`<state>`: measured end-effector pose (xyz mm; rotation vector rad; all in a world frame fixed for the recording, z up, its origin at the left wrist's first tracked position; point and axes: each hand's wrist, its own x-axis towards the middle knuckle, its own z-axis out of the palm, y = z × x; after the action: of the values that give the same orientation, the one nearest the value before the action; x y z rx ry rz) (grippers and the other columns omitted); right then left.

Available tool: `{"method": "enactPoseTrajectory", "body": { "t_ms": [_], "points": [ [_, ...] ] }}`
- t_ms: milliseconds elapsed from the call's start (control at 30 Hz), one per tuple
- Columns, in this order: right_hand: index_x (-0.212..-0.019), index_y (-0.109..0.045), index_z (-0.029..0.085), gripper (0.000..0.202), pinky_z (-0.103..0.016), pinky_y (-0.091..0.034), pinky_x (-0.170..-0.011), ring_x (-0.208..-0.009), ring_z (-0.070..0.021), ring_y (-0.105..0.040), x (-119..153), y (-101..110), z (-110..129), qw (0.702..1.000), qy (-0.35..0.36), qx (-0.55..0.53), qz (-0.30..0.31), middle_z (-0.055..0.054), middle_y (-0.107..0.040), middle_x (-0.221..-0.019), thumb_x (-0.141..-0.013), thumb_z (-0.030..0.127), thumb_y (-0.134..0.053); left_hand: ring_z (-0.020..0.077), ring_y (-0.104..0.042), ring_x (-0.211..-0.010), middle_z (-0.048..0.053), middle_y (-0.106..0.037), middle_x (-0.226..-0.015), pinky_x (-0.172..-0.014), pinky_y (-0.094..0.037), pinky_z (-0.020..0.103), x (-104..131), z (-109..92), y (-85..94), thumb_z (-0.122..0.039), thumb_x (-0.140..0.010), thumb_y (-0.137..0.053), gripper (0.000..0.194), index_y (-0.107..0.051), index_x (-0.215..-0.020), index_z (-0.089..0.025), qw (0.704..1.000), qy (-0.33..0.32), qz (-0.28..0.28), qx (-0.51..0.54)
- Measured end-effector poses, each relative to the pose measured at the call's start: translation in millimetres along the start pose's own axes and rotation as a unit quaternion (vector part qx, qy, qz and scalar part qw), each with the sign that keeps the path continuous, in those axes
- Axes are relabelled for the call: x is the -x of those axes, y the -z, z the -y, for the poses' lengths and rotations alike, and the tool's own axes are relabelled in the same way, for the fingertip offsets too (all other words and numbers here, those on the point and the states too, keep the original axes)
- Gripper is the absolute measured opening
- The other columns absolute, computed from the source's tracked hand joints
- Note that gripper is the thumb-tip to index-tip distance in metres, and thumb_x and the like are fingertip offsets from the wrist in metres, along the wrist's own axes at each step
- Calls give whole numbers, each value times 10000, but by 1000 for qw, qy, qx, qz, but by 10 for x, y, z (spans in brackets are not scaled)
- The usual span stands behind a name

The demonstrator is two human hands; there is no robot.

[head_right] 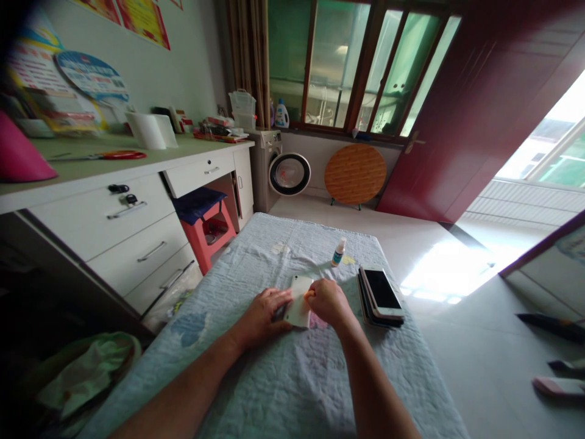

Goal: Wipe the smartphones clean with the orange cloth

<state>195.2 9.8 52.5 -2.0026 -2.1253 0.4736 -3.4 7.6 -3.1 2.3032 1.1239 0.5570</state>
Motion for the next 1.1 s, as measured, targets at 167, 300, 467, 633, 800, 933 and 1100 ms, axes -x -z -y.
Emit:
{"method": "enactPoseTrajectory", "body": {
  "t_ms": [167, 300, 467, 633, 800, 933, 1100],
  "points": [
    [-688, -731, 171, 224, -247, -290, -553, -599, -133, -533, 11, 15, 9, 1000, -7, -3, 13, -57, -671, -651, -736, 164, -512, 306, -496, -1187, 69, -562, -1361, -1016, -399, 444, -2, -9, 2, -428, -691, -789, 596, -604, -1227, -241, 1000, 3, -3, -3],
    [-693, -724, 175, 216, -254, -303, -591, -657, -150, -562, -29, -59, -21, 999, -16, 14, -38, -71, -686, -692, -763, 182, -520, 296, -505, -1165, 58, -567, -1352, -1006, -400, 433, 5, 8, -3, -473, -705, -770, 603, -592, -1240, -259, 1000, -10, -7, 2],
    [-771, -730, 186, 212, -250, -304, -608, -702, -159, -582, -123, -178, -103, 995, -41, -3, -94, -71, -707, -752, -816, 229, -528, 294, -507, -1154, 57, -567, -1350, -1003, -397, 417, 8, 29, -5, -551, -727, -731, 605, -594, -1234, -253, 999, -38, -18, 19],
    [-822, -723, 185, 239, -237, -306, -608, -693, -146, -582, -182, -257, -155, 988, -56, -42, -134, -57, -709, -761, -865, 259, -500, 316, -489, -1189, 81, -556, -1368, -1011, -387, 435, 1, 42, -10, -550, -733, -726, 620, -601, -1247, -226, 999, -30, -11, 20],
    [-822, -717, 183, 276, -237, -312, -606, -679, -147, -583, -196, -312, -158, 984, -52, -61, -159, -52, -706, -754, -887, 295, -473, 316, -483, -1198, 80, -551, -1375, -1015, -386, 438, 2, 47, -15, -556, -736, -719, 643, -592, -1269, -219, 999, -25, -10, 20],
    [-873, -722, 178, 269, -232, -336, -632, -698, -153, -600, -207, -342, -169, 981, -46, -84, -170, -51, -713, -772, -877, 284, -475, 316, -476, -1213, 93, -542, -1384, -1030, -376, 435, 4, 55, -21, -554, -735, -719, 664, -586, -1281, -199, 1000, -22, -11, 20],
    [-881, -728, 173, 255, -228, -340, -632, -711, -151, -601, -216, -309, -203, 985, -50, -78, -148, -57, -722, -805, -850, 256, -488, 310, -470, -1223, 95, -535, -1392, -1035, -372, 440, 3, 47, -10, -543, -740, -718, 663, -579, -1291, -201, 1000, -14, -6, 15]
  ]
}}
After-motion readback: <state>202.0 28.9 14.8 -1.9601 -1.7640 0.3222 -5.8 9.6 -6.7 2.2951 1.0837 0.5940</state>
